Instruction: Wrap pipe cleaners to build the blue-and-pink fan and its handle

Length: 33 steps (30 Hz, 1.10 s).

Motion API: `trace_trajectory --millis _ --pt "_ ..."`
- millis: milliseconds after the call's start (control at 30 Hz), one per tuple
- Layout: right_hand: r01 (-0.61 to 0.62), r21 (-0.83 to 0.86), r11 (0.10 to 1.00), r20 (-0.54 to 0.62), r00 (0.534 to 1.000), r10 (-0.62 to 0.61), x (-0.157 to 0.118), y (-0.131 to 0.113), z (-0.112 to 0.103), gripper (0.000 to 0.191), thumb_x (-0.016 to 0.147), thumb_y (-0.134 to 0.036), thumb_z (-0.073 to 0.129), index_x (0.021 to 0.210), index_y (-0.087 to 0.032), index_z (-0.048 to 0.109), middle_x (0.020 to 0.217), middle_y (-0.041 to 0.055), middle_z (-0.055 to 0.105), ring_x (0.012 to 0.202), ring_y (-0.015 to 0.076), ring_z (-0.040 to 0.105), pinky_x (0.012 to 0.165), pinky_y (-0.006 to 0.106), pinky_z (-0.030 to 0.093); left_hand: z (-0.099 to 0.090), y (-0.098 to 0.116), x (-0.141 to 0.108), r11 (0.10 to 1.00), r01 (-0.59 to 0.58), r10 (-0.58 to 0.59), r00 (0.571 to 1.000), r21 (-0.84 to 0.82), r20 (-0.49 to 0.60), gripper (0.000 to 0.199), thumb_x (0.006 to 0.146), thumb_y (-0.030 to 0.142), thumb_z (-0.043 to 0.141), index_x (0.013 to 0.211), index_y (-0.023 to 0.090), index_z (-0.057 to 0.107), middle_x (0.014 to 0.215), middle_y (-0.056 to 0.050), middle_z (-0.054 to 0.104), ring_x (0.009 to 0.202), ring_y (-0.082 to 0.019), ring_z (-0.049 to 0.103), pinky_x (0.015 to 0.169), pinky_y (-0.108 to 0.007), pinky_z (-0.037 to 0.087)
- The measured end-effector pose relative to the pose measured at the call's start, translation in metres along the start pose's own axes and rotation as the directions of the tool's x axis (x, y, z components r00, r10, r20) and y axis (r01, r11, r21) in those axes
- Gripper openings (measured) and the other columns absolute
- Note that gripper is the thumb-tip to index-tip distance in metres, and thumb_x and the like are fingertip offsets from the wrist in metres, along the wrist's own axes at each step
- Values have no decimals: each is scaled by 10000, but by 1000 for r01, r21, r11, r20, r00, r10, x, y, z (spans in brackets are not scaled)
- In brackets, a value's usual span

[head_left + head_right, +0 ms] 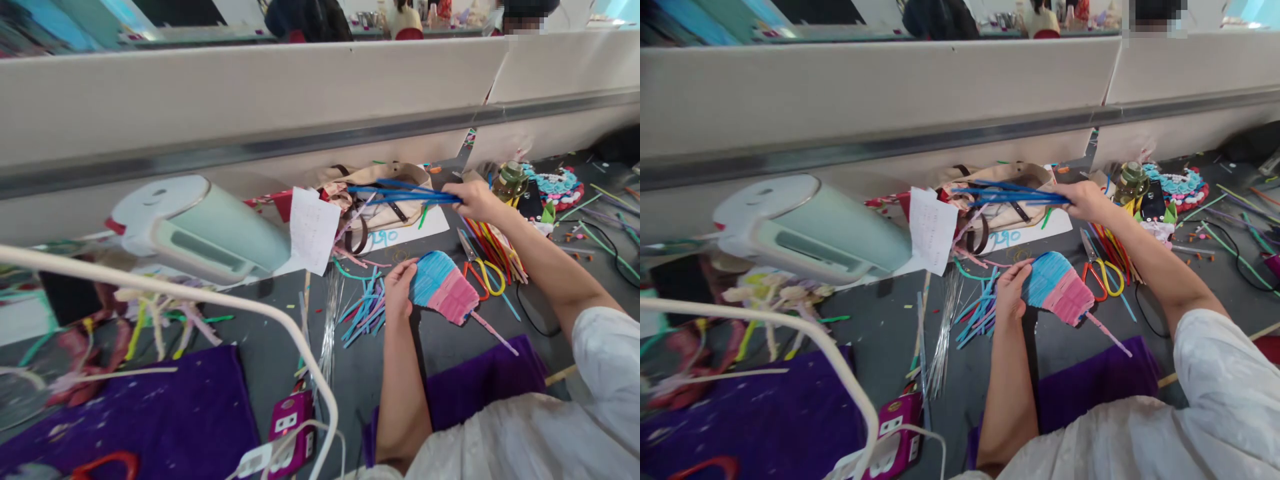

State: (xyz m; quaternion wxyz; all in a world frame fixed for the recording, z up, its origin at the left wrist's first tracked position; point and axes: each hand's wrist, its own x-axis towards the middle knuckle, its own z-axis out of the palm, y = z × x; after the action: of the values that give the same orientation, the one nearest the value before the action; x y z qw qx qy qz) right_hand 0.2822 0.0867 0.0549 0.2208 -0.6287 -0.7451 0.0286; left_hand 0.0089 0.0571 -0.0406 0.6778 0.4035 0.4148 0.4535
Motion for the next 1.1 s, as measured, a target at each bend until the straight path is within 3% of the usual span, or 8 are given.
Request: trace_trajectory --millis 267,433,667,800,867,933,1000,1100 --pt "317 -336 887 414 895 -163 49 -9 58 217 907 -297 498 1014 -180 647 1001 107 697 919 203 620 668 260 370 -1 1 -1 1000 6 -6 1000 -4 8 280 606 339 782 827 169 756 814 -50 707 770 -165 604 725 -270 438" --pt "368 -417 831 479 866 -143 59 7 76 306 838 -228 596 1132 -146 605 1102 157 646 989 243 592 716 280 381 -1 1 -1 1000 22 -22 999 -18 25 273 616 325 780 839 169 758 817 -48 708 758 -158 604 715 -263 437" --pt "124 -346 930 321 947 -7 35 5 51 473 821 -204 614 1281 -181 508 1247 167 553 1108 292 534 863 356 407 -3 0 0 994 90 -86 993 -55 78 349 602 316 792 915 169 745 823 -44 703 716 -146 609 688 -263 455" --pt "-190 38 981 140 973 183 -14 -8 29 343 882 -317 530 1189 -169 570 1080 115 649 985 246 607 851 348 459 -5 0 2 987 116 -106 990 -115 90 455 557 293 816 985 168 728 839 -48 703 712 -149 626 688 -269 471" --pt "-332 369 868 220 939 265 -45 -19 27 332 912 -405 467 1135 -189 587 996 81 683 886 199 648 752 306 508 -6 -1 4 979 139 -128 988 -152 82 487 532 288 833 990 164 723 834 -52 708 704 -154 635 695 -281 482" --pt "-474 614 631 381 878 288 -75 -32 31 397 880 -512 494 1095 -194 597 992 82 695 826 178 668 645 272 533 -6 -3 7 971 152 -143 988 -186 61 491 514 287 848 969 155 721 825 -55 716 702 -159 644 708 -293 492" --pt "-545 731 410 482 838 255 -99 -46 38 452 819 -566 567 1067 -191 614 945 74 707 756 164 669 585 253 537 -6 -5 10 965 149 -145 989 -217 31 482 501 275 857 945 146 718 807 -51 721 698 -159 652 715 -292 502" --pt "-553 800 235 500 829 249 -116 -64 52 399 708 -462 727 977 -180 645 787 16 692 609 103 619 522 192 499 -2 -7 10 938 146 -144 989 -316 28 433 542 264 848 931 137 706 815 -53 728 752 -171 670 767 -298 518"
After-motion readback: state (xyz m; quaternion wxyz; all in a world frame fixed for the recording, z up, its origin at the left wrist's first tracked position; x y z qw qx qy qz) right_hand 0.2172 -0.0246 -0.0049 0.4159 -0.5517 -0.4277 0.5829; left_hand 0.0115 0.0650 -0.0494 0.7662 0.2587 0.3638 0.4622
